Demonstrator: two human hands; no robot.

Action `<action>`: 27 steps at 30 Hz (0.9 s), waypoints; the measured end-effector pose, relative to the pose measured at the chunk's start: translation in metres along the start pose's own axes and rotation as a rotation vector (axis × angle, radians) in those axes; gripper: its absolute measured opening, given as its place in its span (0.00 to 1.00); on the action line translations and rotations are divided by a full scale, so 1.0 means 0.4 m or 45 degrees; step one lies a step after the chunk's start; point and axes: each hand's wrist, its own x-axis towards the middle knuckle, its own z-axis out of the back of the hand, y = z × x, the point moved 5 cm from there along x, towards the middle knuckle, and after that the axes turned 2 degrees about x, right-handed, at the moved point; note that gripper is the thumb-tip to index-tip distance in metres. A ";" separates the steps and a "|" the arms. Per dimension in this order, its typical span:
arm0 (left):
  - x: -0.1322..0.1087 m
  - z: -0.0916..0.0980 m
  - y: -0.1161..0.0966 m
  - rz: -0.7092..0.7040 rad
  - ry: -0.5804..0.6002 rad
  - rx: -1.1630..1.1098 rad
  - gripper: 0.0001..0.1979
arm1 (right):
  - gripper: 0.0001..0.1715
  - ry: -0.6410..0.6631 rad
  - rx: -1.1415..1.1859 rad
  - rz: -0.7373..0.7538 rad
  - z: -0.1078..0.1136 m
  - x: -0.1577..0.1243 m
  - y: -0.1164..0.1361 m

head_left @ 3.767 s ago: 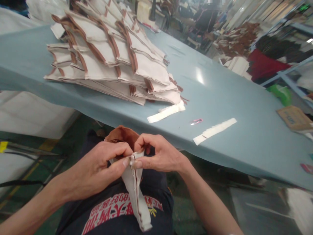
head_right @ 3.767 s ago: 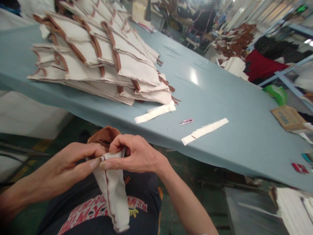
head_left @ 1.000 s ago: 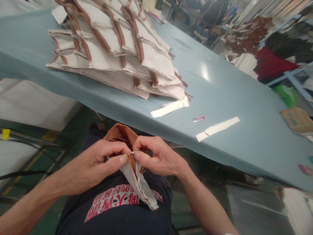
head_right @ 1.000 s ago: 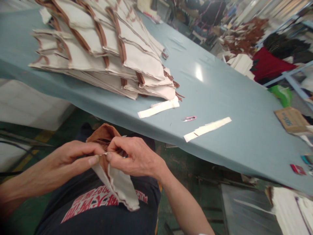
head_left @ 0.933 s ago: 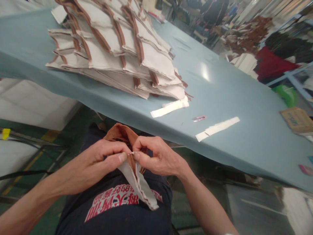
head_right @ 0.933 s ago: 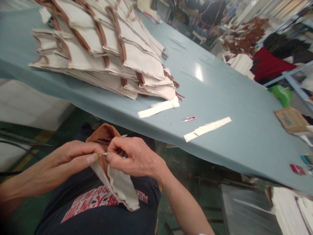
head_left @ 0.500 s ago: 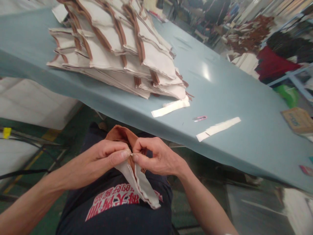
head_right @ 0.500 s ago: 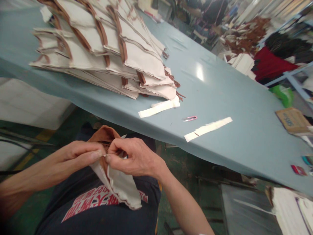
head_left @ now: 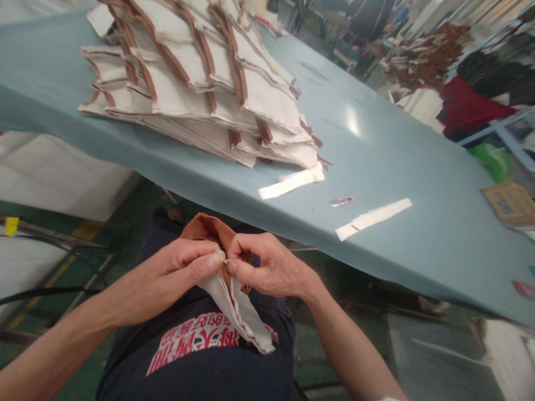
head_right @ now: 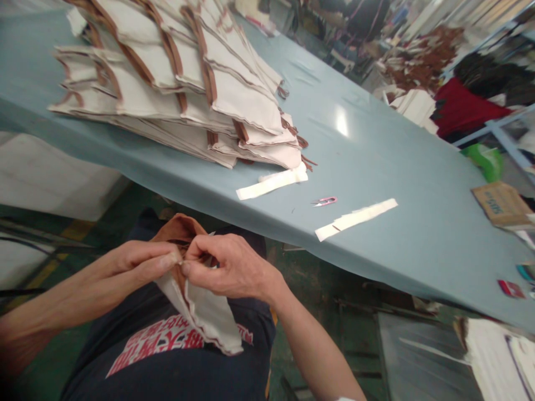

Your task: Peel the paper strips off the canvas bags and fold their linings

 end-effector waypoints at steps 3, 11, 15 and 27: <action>0.001 0.000 0.002 0.023 -0.039 0.027 0.27 | 0.11 -0.003 -0.011 -0.006 0.002 0.000 -0.002; 0.009 -0.009 0.003 0.101 -0.047 0.032 0.22 | 0.11 -0.031 -0.005 -0.016 0.005 -0.005 -0.004; 0.011 -0.006 0.000 0.081 -0.041 0.048 0.22 | 0.11 -0.021 0.018 -0.014 0.004 -0.003 -0.005; 0.003 -0.007 -0.004 -0.012 -0.170 -0.068 0.27 | 0.10 -0.029 -0.020 -0.032 0.002 0.000 -0.012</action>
